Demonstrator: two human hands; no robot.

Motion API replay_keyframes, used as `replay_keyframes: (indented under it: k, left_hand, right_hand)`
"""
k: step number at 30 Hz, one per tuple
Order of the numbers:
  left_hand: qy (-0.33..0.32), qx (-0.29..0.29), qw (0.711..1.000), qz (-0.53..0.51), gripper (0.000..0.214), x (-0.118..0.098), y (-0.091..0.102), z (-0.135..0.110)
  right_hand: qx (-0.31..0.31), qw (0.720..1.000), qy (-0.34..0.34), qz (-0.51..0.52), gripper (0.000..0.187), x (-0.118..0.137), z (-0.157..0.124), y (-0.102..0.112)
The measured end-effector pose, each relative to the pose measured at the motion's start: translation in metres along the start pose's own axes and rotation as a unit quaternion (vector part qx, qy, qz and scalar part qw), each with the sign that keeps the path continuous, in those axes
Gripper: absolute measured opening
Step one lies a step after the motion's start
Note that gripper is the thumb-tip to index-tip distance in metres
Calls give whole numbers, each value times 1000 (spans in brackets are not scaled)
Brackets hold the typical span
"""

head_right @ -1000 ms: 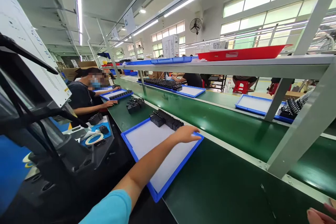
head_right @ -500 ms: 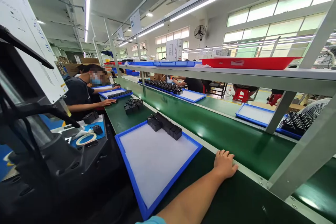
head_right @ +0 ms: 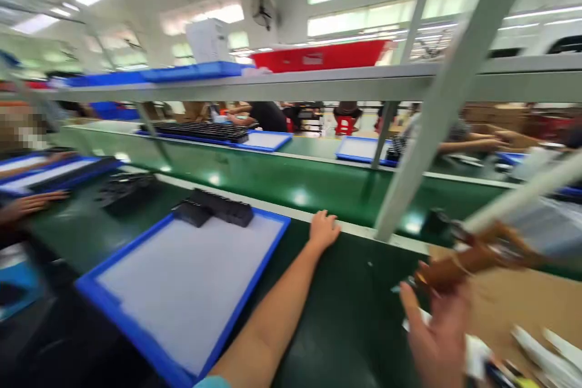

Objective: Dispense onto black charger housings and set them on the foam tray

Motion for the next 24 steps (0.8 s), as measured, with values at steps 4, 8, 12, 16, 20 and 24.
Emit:
replay_keyframes:
  k: [4,8,12,16,20,24]
  left_hand:
    - [-5,8,1000,-21,43,4,-9,11]
    - [-2,11,1000,-26,42,7,-10,10]
    - [4,10,1000,-22,41,8,-7,7]
    - [8,8,1000,-17,40,8,-8,6]
    - [9,14,1000,-18,40,8,-9,6]
    - [8,18,1000,-22,40,8,-11,5]
  right_hand:
    - [0,1000,3,-14,85,-1,-5,-1]
    - [3,1000,11,-27,81,2,-8,-3]
    - [12,1000,6,-19,81,4,-10,-3]
    - [18,1000,11,-16,82,6,-10,-4]
    - [24,1000,14,-14,83,4,-10,-4]
    - [31,999,17,-11,83,4,-11,-4]
Point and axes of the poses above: each hand's wrist, its own z-axis towards the middle knuckle, its own y-axis out of the back of the hand, x = y × z, the point moved 9 cm from there along z, towards the middle knuckle, and after that the axes turned 1 degree about -y, right-handed, at the moved point
